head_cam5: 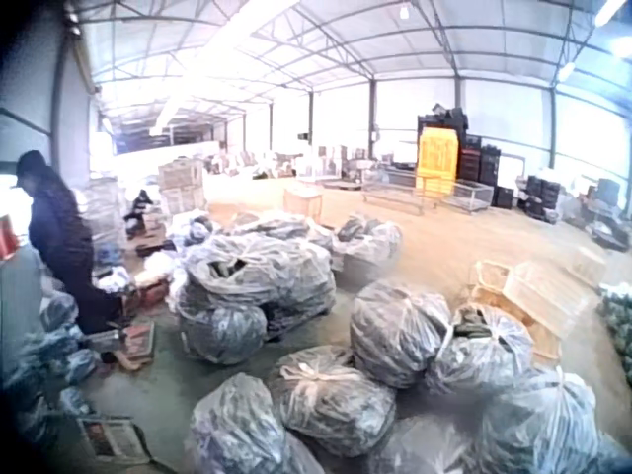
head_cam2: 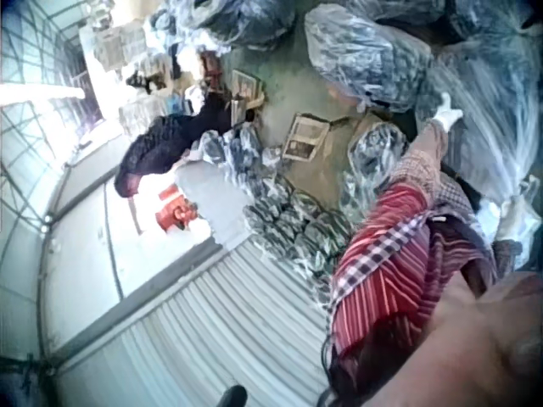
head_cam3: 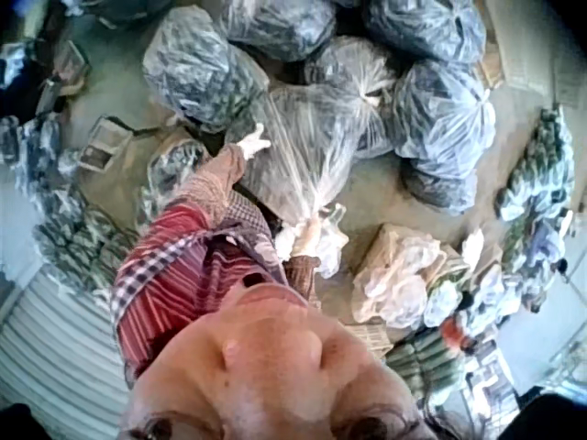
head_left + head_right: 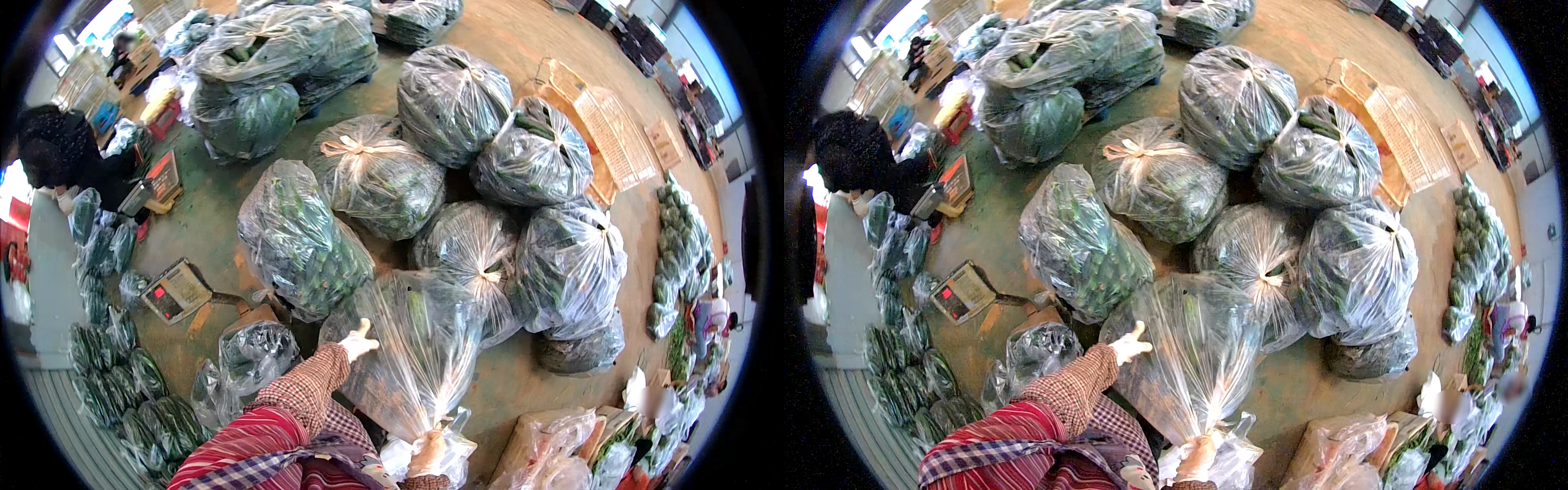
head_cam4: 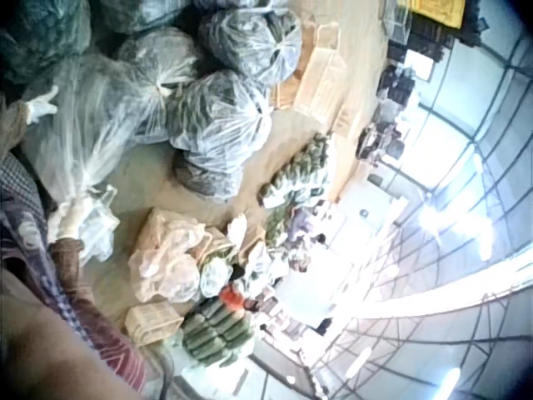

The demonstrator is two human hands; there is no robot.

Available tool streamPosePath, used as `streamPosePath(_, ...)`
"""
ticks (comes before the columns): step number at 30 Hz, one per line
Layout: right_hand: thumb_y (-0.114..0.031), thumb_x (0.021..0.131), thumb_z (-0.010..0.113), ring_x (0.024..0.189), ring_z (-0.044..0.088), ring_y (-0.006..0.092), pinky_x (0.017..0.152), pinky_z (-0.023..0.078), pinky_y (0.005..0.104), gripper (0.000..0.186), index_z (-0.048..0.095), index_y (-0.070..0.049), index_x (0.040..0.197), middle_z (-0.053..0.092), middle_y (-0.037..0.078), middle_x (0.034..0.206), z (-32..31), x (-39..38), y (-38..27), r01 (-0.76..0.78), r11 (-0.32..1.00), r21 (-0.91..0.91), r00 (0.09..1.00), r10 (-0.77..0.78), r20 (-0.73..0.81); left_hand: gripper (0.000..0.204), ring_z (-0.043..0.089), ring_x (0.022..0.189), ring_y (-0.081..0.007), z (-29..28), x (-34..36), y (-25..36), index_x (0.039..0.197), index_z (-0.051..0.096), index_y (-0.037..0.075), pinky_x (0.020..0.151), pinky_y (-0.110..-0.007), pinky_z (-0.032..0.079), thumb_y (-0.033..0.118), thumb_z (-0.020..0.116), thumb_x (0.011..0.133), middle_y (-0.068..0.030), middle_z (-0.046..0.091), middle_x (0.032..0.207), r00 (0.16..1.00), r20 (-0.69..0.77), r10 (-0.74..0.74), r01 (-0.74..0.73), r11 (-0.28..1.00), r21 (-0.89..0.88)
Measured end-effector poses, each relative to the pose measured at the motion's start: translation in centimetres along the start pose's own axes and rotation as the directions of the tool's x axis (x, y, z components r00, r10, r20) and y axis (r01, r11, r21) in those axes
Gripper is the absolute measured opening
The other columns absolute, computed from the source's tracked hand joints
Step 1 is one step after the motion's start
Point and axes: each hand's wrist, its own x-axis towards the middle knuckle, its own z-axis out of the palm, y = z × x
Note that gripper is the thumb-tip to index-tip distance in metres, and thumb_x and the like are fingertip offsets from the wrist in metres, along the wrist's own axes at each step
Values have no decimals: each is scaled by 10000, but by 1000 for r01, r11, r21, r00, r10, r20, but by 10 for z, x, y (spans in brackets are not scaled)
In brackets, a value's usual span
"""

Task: The person sorts cucumbers into plastic bags, weighs the bags on a floor scale, and ties the bags closed with string.

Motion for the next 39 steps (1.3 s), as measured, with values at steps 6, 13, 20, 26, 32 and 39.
streamPosePath(6,-161,848,471,579,533,149,485,411,247,172,562,-43,762,568,59,690,5,17,-23,438,562,-701,887,-143,439,779,166,1315,-333,63,-16,-42,1413,67,204,980,-511,295,289,570,825,-118,102,1458,976,183,117,-148,975,168)
streamPosePath(13,-124,800,552,580,472,91,520,400,234,84,570,-44,818,525,12,689,15,23,20,298,871,-392,948,-318,13,652,349,1237,-300,49,-19,-100,1392,186,154,916,-489,376,257,538,854,-100,262,1414,997,66,46,-48,999,23)
streamPosePath(20,-106,842,510,566,414,82,515,356,212,30,513,-77,842,465,-22,682,13,29,25,-4,994,-110,995,14,96,895,245,1232,-484,83,-26,-140,1374,85,-5,924,-596,312,575,470,810,-235,195,1400,809,11,-588,502,682,-532)
streamPosePath(26,-30,806,464,621,462,158,554,412,259,200,448,-20,1006,487,64,753,-13,53,66,147,936,-321,982,-98,163,652,466,1084,-377,123,-59,-105,1235,398,76,882,-535,394,595,364,843,-190,475,1207,810,587,2,559,303,-772)
streamPosePath(32,-132,845,433,730,511,207,651,430,313,149,503,0,845,526,98,779,-37,66,88,626,516,-585,768,-277,577,286,582,802,-249,164,11,-172,975,548,-16,699,-345,473,231,435,884,-132,600,885,799,503,-330,600,385,-702)
streamPosePath(39,-189,777,573,792,547,185,740,431,296,338,504,-15,1057,584,97,857,-5,41,35,183,683,-708,925,124,358,323,584,836,-271,167,22,-189,1007,511,-72,732,-357,483,201,376,899,-177,587,935,876,425,-228,474,239,-848)
